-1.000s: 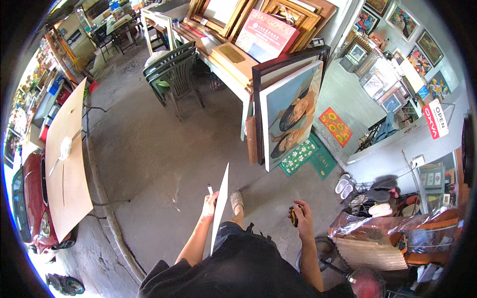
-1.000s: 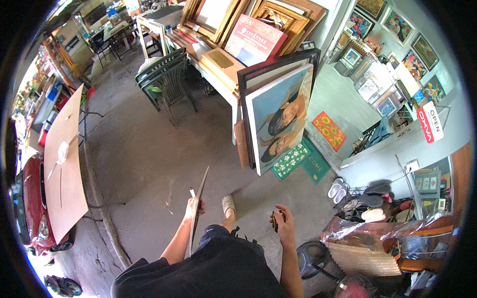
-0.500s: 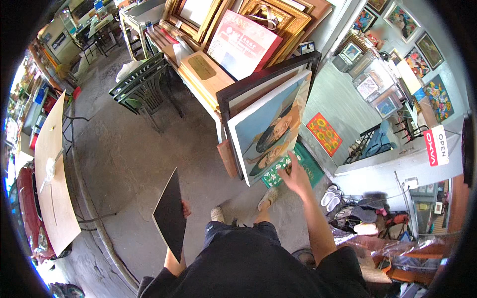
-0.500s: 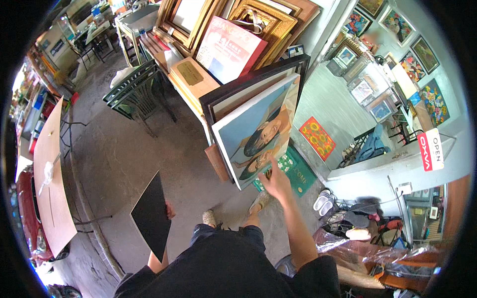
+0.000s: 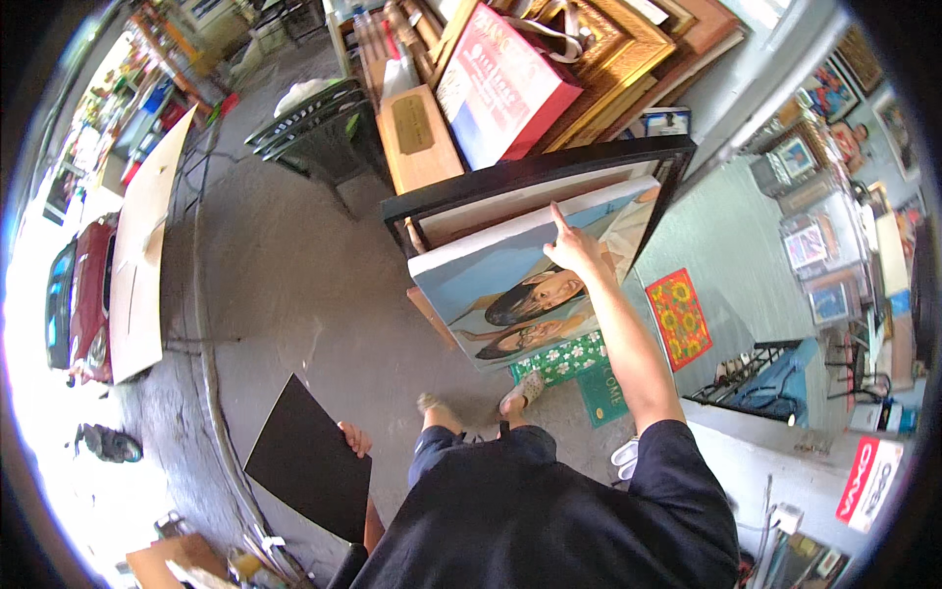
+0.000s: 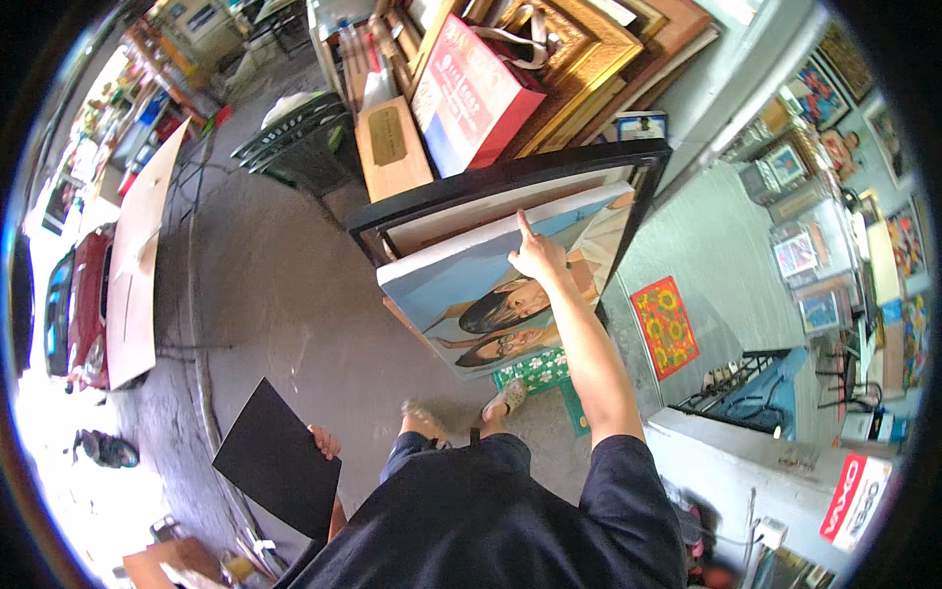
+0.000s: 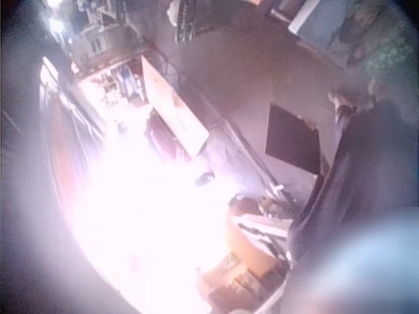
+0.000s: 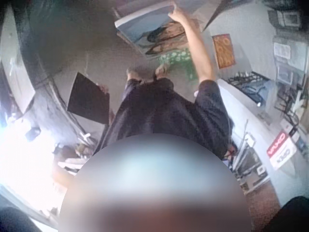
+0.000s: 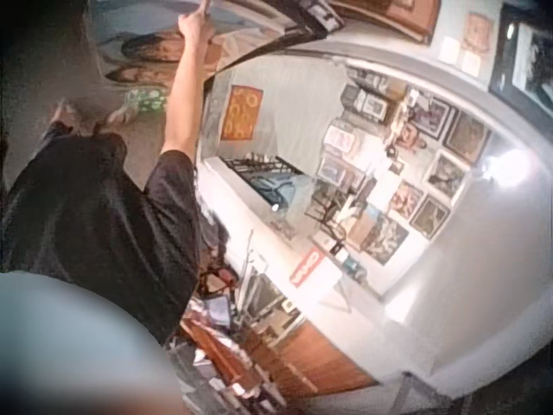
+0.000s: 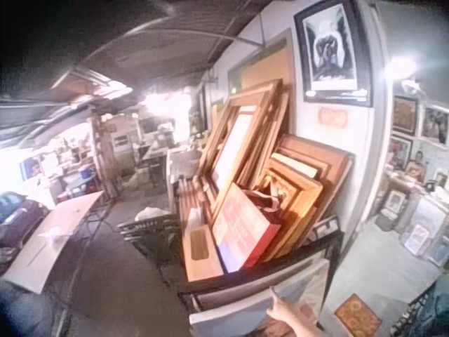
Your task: The person measures several picture frames and boards with a tape measure, records dimensions on a notepad, and moves items between a workbench and a display rack. The person handles frames, boards, a tape measure, and a notepad throughout the sequence.
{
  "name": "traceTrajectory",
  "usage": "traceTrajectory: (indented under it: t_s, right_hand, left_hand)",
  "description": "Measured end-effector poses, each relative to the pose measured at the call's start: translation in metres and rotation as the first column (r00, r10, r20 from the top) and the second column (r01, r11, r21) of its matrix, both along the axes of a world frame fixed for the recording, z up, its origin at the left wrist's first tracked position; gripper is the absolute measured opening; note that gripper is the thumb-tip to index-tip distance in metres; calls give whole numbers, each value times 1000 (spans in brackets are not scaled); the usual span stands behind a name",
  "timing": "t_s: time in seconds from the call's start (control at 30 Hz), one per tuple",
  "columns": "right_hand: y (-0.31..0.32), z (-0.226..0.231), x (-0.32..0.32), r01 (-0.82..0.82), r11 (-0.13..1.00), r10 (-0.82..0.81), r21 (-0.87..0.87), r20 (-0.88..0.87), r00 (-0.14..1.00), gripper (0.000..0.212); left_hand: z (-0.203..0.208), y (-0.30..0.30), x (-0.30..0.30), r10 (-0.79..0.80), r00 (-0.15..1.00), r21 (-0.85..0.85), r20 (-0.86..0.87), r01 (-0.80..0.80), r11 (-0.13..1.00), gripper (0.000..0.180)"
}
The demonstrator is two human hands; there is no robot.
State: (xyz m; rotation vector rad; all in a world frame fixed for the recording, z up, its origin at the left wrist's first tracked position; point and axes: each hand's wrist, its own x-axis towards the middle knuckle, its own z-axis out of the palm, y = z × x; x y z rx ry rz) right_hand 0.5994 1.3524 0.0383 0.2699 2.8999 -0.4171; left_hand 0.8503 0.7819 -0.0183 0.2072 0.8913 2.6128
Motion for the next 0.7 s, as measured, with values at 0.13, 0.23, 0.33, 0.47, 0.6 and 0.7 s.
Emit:
traceTrajectory:
  t_s: [0.13, 0.23, 0.33, 0.47, 0.6, 0.7]
  right_hand:
    - [4, -14, 5, -30, 1000, 30, -4, -3, 1000, 94]
    - [-5, -12, 11, -65, 998, 65, -11, -16, 998, 95]
    - [2, -5, 31, -67, 997, 67, 25, -33, 997, 98]
    - [2, 7, 61, -55, 997, 57, 61, -43, 997, 100]
    - [-3, 5, 78, -18, 998, 21, 52, -59, 998, 101]
    - [-9, 6, 93, -10, 998, 15, 55, -87, 996, 101]
  left_hand:
    - [3, 25, 28, 51, 999, -2, 13, -51, 999, 37]
    - [-14, 34, 29, -13, 995, 77, -100, 21, 997, 34]
    - [-31, 56, 12, -14, 995, 151, -102, 30, 988, 33]
    - [-28, 82, 4, 97, 995, 92, 10, -97, 991, 35]
    - [-46, 85, -12, -67, 995, 190, -76, 81, 978, 36]
    - [-59, 84, -13, -91, 994, 213, -67, 104, 971, 36]
